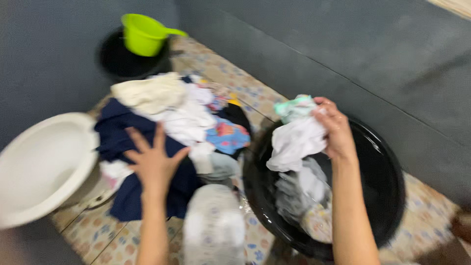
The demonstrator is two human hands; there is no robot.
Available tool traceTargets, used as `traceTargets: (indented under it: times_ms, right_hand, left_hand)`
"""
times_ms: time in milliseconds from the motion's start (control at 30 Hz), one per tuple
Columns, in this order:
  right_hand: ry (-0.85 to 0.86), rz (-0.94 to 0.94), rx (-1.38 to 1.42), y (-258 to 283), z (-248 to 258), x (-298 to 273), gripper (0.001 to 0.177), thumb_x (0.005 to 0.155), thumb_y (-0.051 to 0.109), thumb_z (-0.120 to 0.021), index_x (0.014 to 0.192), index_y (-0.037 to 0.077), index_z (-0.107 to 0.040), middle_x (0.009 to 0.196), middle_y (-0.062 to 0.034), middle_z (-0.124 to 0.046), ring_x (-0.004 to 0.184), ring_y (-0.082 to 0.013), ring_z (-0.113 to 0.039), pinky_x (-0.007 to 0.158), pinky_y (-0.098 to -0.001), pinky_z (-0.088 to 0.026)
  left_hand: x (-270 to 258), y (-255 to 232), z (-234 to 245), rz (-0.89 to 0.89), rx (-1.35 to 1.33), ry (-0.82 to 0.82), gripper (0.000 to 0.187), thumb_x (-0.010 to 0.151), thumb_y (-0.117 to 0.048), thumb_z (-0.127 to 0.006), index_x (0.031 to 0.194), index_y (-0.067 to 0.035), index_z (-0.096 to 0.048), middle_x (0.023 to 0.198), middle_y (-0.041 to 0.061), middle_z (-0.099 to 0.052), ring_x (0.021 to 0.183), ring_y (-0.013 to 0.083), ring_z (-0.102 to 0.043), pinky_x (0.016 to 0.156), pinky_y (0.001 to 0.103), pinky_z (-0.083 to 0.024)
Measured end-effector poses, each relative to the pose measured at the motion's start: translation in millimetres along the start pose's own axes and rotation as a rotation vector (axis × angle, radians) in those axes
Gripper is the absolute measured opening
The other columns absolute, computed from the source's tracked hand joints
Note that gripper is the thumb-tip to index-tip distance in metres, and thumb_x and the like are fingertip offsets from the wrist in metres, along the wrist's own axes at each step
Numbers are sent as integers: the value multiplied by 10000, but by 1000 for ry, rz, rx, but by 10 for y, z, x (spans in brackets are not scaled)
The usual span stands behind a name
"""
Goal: The person puts clothing into a basin of water, pours detergent from a packet into another basin, and agitates the soapy water by hand.
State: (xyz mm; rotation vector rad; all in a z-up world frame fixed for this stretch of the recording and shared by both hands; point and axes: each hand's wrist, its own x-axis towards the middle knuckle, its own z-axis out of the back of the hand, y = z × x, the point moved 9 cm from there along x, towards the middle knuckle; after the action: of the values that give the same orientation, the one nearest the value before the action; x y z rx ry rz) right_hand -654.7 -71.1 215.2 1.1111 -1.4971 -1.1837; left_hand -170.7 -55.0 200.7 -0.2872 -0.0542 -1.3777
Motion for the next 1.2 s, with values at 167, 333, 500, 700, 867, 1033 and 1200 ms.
traceTargets:
  times_ms: [167,333,500,700,867,1033,1200]
  right_hand:
    - [-225,-135,-1094,-691,1111,-535,750,670,408,-837,1360,209,-622,1573,-210,-329,1373,-434,-391,1040,-559,-403]
    - [-83,-455,-1363,-2457,1600,-810,900,889,746,-614,1612,276,-355,1639,-170,-234,1524,-472,-145,1168,-742,-200]
    - [-29,-694,-1331,-2989,1011,-1199,839,912,688,-591,1634,408,-269,1705,-112,-21,1543,-502,65,1135,-820,-158]
    - [24,-641,-1376,-3143,813,-1407,780,923,502,-619,1606,442,-249,1745,-65,95,1556,-496,151,1112,-797,-208]
    - [91,-430,-1501,-3696,1087,-1531,750,935,301,-565,1624,218,-280,1714,-100,-74,1507,-438,-183,1220,-615,-254]
    - [290,-719,-1474,-3893,1391,-1601,443,1014,225,-448,1444,145,-513,1601,-141,-357,1408,-364,-460,1182,-489,-380]
    - [425,-818,-1469,-3528,1362,-1307,429,962,324,-569,1325,101,-618,1361,-191,-570,1246,-381,-587,1064,-486,-463]
  left_hand:
    - [33,2,-82,55,-57,95,1069,713,-826,-693,1652,-430,-369,1723,291,22,1335,755,-266,876,880,-359]
    - [38,-8,-167,62,-27,101,1073,759,-835,-716,1698,-418,-405,1741,311,48,1372,790,-214,917,912,-305]
    - [33,74,-236,75,-23,124,1110,767,-820,-722,1745,-420,-383,1759,331,62,1385,808,-196,941,921,-290]
    - [38,127,-303,28,50,81,1057,796,-825,-730,1670,-354,-368,1730,342,53,1342,796,-216,878,904,-309]
    - [15,131,-303,21,48,79,1044,808,-819,-730,1666,-344,-373,1721,341,46,1343,791,-223,892,893,-317]
    - [5,113,-270,56,25,115,1034,809,-828,-719,1674,-379,-372,1734,329,45,1395,781,-217,964,897,-311]
    - [3,18,-169,46,-8,85,1078,779,-814,-731,1725,-421,-395,1740,330,26,1376,768,-235,951,890,-305]
